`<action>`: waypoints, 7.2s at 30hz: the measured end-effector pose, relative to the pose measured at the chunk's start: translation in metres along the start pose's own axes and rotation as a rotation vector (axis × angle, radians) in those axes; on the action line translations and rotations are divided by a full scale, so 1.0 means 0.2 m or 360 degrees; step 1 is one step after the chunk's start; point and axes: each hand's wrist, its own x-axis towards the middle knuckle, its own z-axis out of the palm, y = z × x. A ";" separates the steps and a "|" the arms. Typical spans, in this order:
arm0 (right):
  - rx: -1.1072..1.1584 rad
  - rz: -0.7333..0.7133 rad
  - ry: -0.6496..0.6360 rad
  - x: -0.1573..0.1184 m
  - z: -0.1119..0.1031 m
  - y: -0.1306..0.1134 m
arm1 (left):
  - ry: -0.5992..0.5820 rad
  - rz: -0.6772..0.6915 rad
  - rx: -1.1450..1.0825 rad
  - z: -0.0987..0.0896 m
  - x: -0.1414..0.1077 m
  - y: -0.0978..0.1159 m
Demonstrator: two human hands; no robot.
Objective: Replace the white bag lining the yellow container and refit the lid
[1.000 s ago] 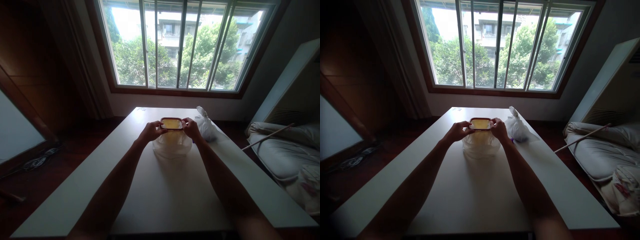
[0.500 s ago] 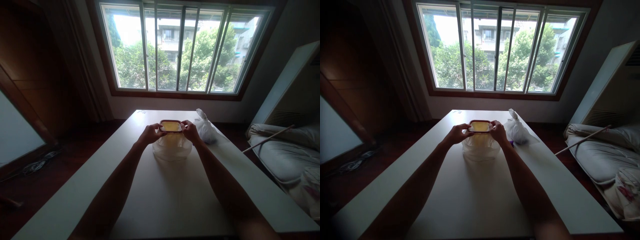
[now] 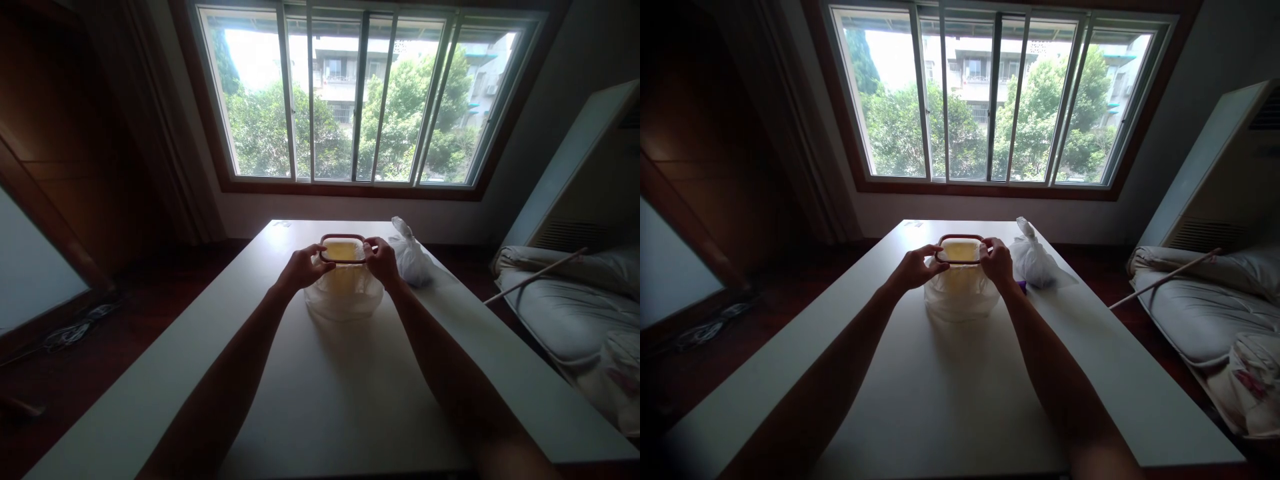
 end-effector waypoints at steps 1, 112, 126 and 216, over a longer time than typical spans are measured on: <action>0.0001 0.0006 0.0003 0.00 0.00 0.00 | -0.0004 -0.0005 0.0009 -0.01 0.00 0.01; 0.0032 -0.1041 -0.0701 0.05 -0.19 -0.03 | -0.0090 0.0309 -0.0079 -0.02 0.00 0.00; 0.0116 -0.0709 -0.0893 0.05 -0.21 -0.06 | -0.0195 0.0263 -0.0087 0.03 0.00 -0.04; -0.0701 -0.0569 -0.1093 0.13 0.13 -0.21 | -0.0175 -0.0029 0.0025 0.14 -0.02 -0.05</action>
